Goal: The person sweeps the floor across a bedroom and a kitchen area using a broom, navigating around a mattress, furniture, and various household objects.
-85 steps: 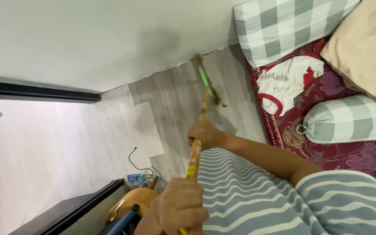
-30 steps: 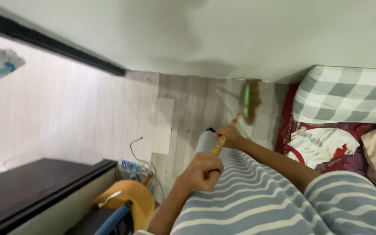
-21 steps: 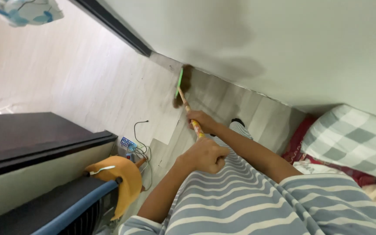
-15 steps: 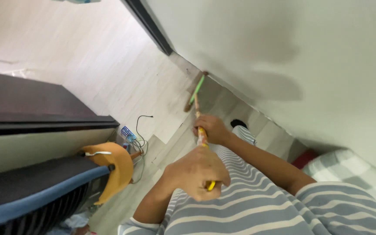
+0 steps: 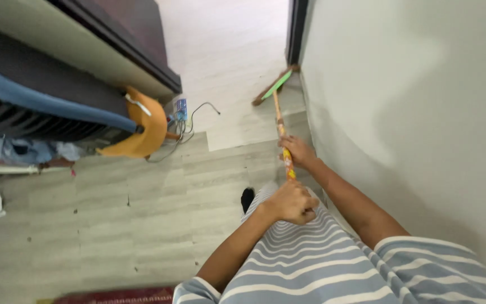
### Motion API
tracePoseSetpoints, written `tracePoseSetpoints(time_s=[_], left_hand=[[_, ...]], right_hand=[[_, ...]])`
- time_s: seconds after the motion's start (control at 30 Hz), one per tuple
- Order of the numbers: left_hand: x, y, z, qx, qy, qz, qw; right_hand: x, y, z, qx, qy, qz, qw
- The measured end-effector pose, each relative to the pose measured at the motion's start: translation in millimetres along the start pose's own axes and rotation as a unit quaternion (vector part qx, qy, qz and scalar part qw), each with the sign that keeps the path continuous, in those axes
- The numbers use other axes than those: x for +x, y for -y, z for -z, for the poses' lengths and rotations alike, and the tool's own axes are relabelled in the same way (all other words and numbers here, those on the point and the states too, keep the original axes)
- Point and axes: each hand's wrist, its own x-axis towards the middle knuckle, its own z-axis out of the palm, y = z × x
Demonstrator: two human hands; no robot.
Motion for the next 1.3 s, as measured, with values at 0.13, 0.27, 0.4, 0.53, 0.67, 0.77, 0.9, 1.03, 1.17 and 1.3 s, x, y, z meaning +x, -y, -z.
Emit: tracePoseSetpoints(time_s=[0.13, 0.27, 0.4, 0.53, 0.67, 0.77, 0.9, 1.03, 1.17, 1.3], left_hand=[[-70, -57, 65, -0.054, -0.242, 0.133, 0.96], [-137, -156, 131, -0.04, -0.461, 0.152, 0.874], [-157, -250, 141, 0.087, -0.583, 0.196, 0.784], [-147, -270, 115, 0.179, -0.464, 0.249, 0.831], [-144, -257, 63, 0.126, -0.39, 0.309, 0.858], [-160, -223, 2, -0.004, -0.462, 0.316, 0.829], [-152, -143, -86, -0.118, -0.549, 0.347, 0.751], [-177, -150, -93, -0.113, -0.673, 0.345, 0.644], [-209, -292, -14, 0.016, -0.715, 0.321, 0.621], [-174, -338, 48, 0.181, -0.646, 0.285, 0.685]], right_hand=[[45, 60, -7, 0.153, 0.056, 0.038, 0.986], [50, 172, -43, 0.322, 0.23, 0.074, 0.915], [4, 289, -61, 0.45, 0.391, 0.174, 0.783], [-47, 326, -86, 0.509, 0.514, 0.169, 0.669], [-95, 272, -128, 0.45, 0.498, 0.183, 0.718], [-92, 170, -146, 0.356, 0.474, 0.2, 0.78], [-44, 53, -133, 0.185, 0.515, 0.197, 0.814], [-15, 88, -118, 0.074, 0.538, 0.209, 0.813], [-43, 233, -111, 0.272, 0.556, 0.235, 0.749], [-92, 343, -105, 0.413, 0.531, 0.271, 0.689]])
